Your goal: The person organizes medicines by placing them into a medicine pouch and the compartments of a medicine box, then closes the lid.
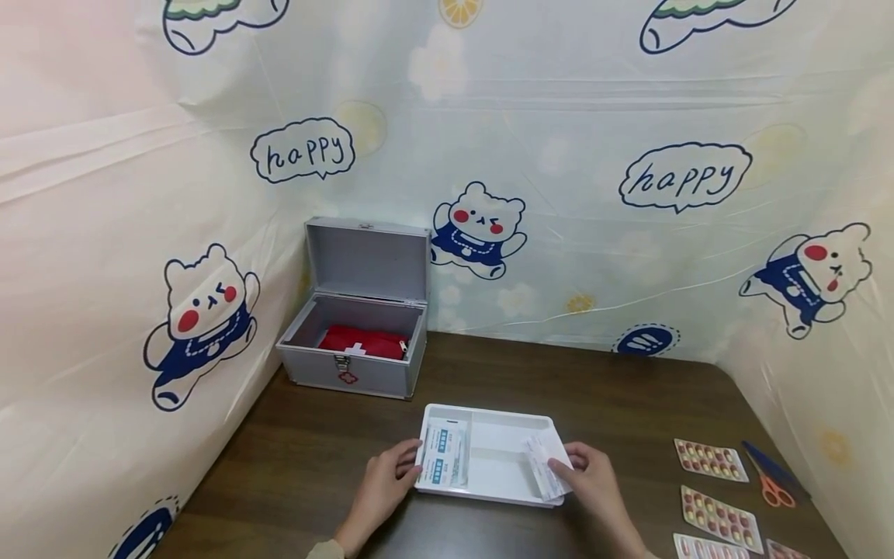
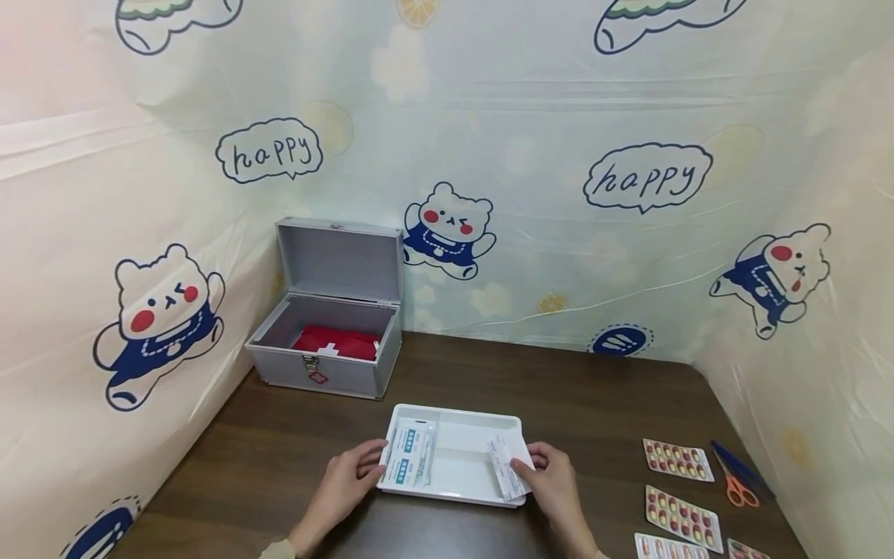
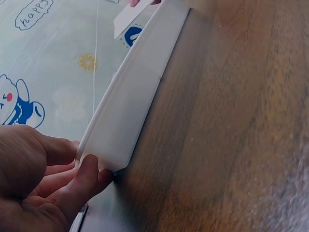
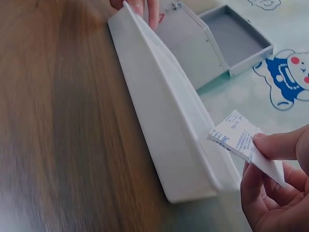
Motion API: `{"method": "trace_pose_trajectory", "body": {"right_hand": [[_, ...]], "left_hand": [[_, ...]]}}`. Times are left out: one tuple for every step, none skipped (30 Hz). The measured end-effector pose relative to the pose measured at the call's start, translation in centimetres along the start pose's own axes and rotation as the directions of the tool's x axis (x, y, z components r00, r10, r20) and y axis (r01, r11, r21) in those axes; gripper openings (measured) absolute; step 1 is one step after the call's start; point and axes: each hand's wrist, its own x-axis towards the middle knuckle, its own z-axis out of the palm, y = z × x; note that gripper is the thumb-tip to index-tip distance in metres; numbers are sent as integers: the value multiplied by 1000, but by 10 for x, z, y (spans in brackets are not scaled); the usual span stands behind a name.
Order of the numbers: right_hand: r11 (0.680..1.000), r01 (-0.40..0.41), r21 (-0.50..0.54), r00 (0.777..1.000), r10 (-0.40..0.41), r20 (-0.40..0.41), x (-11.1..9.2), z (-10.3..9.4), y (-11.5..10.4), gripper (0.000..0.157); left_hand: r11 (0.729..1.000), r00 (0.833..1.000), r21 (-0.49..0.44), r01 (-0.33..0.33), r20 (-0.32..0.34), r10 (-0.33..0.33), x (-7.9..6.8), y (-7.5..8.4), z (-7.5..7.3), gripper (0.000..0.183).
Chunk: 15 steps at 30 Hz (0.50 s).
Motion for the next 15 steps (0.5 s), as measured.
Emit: {"method": "trace_pose_trajectory", "body": {"right_hand": [[1000,3,4,1000,-3,4,0,3,-2,29],[1000,6,9,1000,-6,5,-1,6,-5,30],[1000,9,18,1000,-9,6,-1,9,-7,30],[999,9,32,1000,-10,8,-2,12,-9,30],[999,14,39,1000,-14,10,-2,15,-12,30],[999,15,50,1000,-16,10,-2,18,-13,29],[998,21,64,1000,-21,14,-3,21,-15,29],[997,25,73,999,-27,17,-3,24,-17,29],[996,32,86,999,-34,24,-3,27,-18,27],[994,37,99,999,-40,31,-4,30,-19,26],[993,44,108,998,-48,35,-4,33,-20,26],[992,49,114,998,-54,38,-4,37,-21,25],[991,53,121,997,-59,42,-5,39,-22,24],[990,60,125,997,-66,47,-5,42,-22,24],[989,61,136,996,-69,54,-5,45,-23,23]], "left_hand": [[1000,1000,1,3,1,-3,0,0,0,41],[1000,1000,1,5,1,-5,-1,0,0,41],[1000,1000,1,5,1,-5,-1,0,0,41],[1000,1000,1,4,-1,-4,-1,0,0,41],[1000,1000,1,3,-3,-3,-2,0,0,41],[1000,1000,1,0,-4,0,-2,0,0,41],[1000,1000,-2,-3,-7,3,-2,0,0,40],[1000,1000,-3,-6,-10,6,-2,-1,0,40],[1000,1000,-3,-9,-12,9,-3,-1,0,40],[1000,1000,-3,-13,-14,13,-3,-1,0,40],[1000,1000,-3,-14,-15,14,-3,-1,0,40],[1000,1000,-2,-17,-14,17,-3,-1,0,40],[1000,1000,-2,-16,-14,16,-3,-1,0,40],[1000,1000,-3,-15,-12,15,-3,-1,0,40],[1000,1000,-4,-15,-10,15,-3,-1,0,40]]}}
